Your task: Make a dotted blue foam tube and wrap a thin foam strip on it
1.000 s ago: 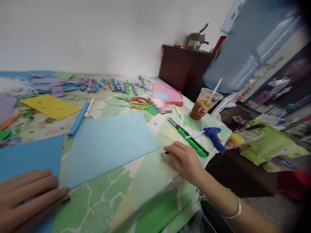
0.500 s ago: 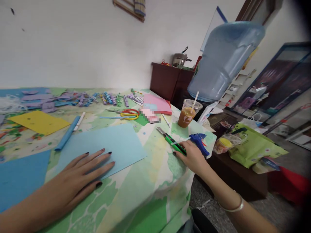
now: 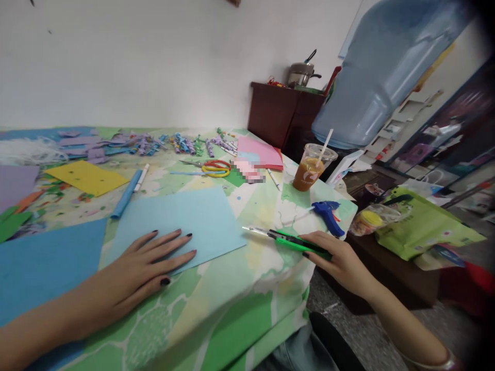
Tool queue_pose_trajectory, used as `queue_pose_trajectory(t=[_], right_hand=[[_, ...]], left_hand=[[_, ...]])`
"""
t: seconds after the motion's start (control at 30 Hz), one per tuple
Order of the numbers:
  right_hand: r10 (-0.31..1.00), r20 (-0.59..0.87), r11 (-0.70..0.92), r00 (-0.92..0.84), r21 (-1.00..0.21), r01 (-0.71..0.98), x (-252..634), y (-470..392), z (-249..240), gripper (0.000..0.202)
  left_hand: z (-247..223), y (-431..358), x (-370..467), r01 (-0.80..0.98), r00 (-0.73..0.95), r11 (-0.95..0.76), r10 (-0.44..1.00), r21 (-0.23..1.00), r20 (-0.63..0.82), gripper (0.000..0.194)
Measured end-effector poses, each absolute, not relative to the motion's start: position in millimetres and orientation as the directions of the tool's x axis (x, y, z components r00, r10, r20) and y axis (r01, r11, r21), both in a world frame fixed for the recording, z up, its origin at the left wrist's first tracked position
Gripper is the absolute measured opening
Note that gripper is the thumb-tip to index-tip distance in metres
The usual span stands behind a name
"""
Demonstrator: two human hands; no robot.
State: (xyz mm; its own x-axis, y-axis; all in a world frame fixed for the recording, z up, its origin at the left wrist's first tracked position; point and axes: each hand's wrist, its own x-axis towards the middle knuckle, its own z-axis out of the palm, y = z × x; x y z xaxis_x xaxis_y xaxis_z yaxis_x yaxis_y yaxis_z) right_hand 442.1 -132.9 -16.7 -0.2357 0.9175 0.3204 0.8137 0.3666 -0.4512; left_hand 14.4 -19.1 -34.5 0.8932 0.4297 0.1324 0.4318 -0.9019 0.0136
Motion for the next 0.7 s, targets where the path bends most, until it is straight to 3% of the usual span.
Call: queue_pose_trajectory(t=[0.27,0.7], right_hand=[[0.895,0.347,0.406,-0.279,-0.379,0.831,453.2,-139.4,-25.2,0.038],[0.886,0.251,0.463,-0.391,-0.419,0.781,463.8,-123.6,-10.0,0.037]], left_hand=[[-13.8,8.7,43.4,0.312,0.941,-0.948,0.318,0.064,0.114,0.050],[-29.1,12.2,79.4,0.233,0.968,-0.971,0.237,0.050,0.084,0.050]])
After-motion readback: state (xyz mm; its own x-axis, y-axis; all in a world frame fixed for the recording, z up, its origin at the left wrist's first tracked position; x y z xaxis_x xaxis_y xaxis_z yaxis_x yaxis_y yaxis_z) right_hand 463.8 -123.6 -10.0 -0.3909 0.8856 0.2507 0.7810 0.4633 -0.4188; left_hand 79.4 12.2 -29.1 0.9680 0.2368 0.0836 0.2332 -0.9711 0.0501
